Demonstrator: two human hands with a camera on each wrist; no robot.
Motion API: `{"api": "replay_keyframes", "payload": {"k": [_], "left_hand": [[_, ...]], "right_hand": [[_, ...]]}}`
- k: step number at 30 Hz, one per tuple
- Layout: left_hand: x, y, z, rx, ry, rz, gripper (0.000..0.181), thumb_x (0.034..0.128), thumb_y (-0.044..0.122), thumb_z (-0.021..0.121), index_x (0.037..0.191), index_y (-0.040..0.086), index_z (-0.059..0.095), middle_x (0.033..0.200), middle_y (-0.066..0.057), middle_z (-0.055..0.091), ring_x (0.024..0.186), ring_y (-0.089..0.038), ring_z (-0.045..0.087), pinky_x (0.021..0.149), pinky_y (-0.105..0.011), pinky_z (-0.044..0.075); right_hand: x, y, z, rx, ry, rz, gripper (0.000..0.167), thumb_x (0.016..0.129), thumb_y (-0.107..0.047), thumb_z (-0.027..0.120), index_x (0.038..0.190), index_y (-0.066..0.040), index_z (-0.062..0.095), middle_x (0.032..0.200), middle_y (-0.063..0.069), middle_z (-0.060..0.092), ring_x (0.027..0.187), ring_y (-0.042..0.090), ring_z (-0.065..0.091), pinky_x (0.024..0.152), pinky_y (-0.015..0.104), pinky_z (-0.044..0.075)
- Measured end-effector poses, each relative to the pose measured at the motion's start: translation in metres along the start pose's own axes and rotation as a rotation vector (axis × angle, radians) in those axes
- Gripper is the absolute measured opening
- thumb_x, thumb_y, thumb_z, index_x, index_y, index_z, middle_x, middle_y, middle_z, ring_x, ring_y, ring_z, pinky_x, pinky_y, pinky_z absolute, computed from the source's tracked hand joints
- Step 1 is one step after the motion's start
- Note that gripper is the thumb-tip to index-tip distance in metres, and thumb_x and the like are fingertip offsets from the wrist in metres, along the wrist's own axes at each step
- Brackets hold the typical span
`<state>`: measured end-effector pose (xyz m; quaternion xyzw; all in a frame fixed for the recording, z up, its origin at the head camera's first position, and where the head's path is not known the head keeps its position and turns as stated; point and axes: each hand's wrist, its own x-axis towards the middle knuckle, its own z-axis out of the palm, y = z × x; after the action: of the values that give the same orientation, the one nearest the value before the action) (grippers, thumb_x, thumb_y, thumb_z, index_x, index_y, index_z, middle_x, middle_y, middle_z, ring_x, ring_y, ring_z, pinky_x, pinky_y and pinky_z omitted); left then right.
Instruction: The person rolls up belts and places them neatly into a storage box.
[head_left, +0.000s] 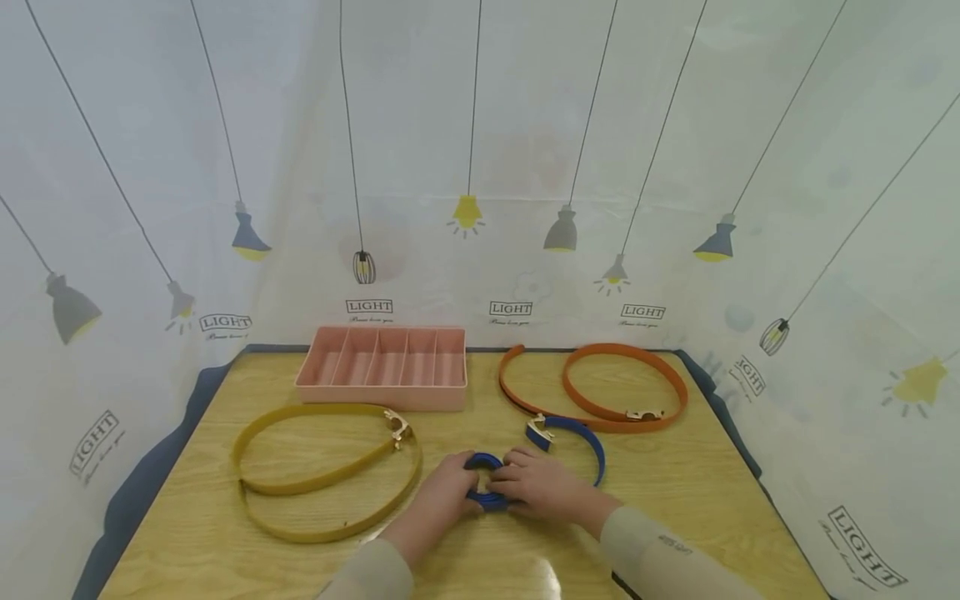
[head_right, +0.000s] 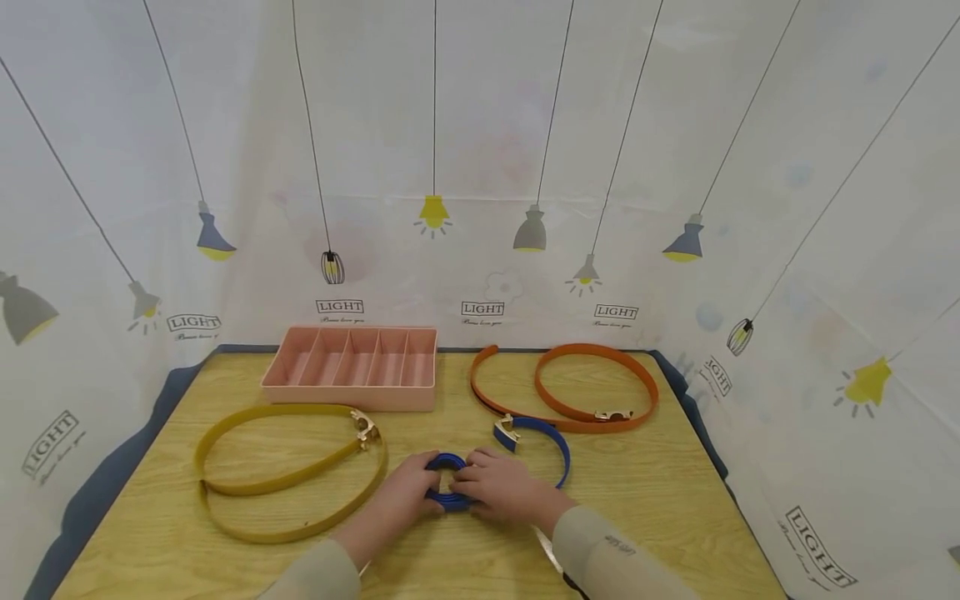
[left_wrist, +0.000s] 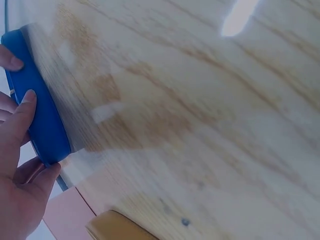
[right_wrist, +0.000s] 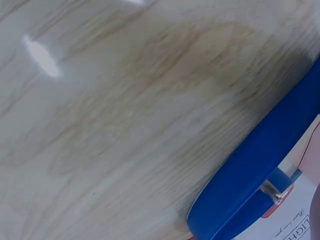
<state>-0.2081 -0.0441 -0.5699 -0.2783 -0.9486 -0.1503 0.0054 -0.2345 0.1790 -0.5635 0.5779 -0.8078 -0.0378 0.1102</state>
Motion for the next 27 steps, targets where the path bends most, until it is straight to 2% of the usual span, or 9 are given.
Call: {"api": "replay_keyframes", "payload": {"k": [4, 8, 13, 20, 27], "left_hand": [[-0.001, 0.0, 0.0, -0.01, -0.016, -0.005, 0.032, 0.0704, 0.035, 0.085, 0.066, 0.018, 0.057, 0.131, -0.02, 0.056, 0.116, -0.037, 0.055, 0.094, -0.043, 0.048], [-0.004, 0.0, -0.001, -0.012, -0.033, 0.004, 0.028, 0.071, 0.035, 0.084, 0.069, 0.019, 0.061, 0.133, -0.019, 0.055, 0.117, -0.036, 0.054, 0.094, -0.042, 0.047], [-0.006, 0.0, -0.004, -0.021, -0.042, 0.04, 0.027, 0.0706, 0.034, 0.084, 0.069, 0.019, 0.062, 0.132, -0.018, 0.056, 0.117, -0.036, 0.054, 0.095, -0.042, 0.047], [-0.006, -0.003, -0.005, -0.044, -0.074, 0.098, 0.027, 0.0685, 0.031, 0.086, 0.07, 0.02, 0.061, 0.133, -0.018, 0.055, 0.118, -0.034, 0.054, 0.096, -0.041, 0.046], [-0.005, -0.006, -0.005, -0.016, -0.103, 0.188, 0.026, 0.069, 0.024, 0.087, 0.076, 0.018, 0.063, 0.135, -0.018, 0.053, 0.122, -0.032, 0.052, 0.1, -0.038, 0.043]], "right_hand": [[-0.01, 0.005, 0.003, 0.016, -0.077, -0.014, 0.057, 0.084, -0.028, 0.07, 0.138, -0.018, 0.055, 0.138, -0.002, 0.054, 0.127, 0.026, 0.046, 0.108, 0.047, 0.033], [-0.013, 0.007, 0.0, 0.008, -0.097, -0.029, 0.058, 0.084, -0.022, 0.071, 0.14, -0.019, 0.054, 0.143, -0.001, 0.05, 0.134, 0.029, 0.041, 0.109, 0.05, 0.031], [-0.009, 0.003, -0.006, -0.067, -0.055, -0.043, 0.043, 0.087, -0.015, 0.071, 0.129, -0.021, 0.062, 0.135, -0.004, 0.057, 0.129, 0.026, 0.046, 0.108, 0.047, 0.034], [0.002, -0.002, -0.005, -0.135, 0.007, -0.056, 0.025, 0.086, -0.012, 0.069, 0.109, -0.024, 0.07, 0.113, -0.01, 0.066, 0.115, 0.017, 0.054, 0.106, 0.039, 0.037], [0.009, -0.009, -0.006, -0.219, 0.023, -0.06, 0.019, 0.083, -0.013, 0.071, 0.097, -0.026, 0.072, 0.097, -0.013, 0.068, 0.103, 0.012, 0.055, 0.104, 0.035, 0.038]]}}
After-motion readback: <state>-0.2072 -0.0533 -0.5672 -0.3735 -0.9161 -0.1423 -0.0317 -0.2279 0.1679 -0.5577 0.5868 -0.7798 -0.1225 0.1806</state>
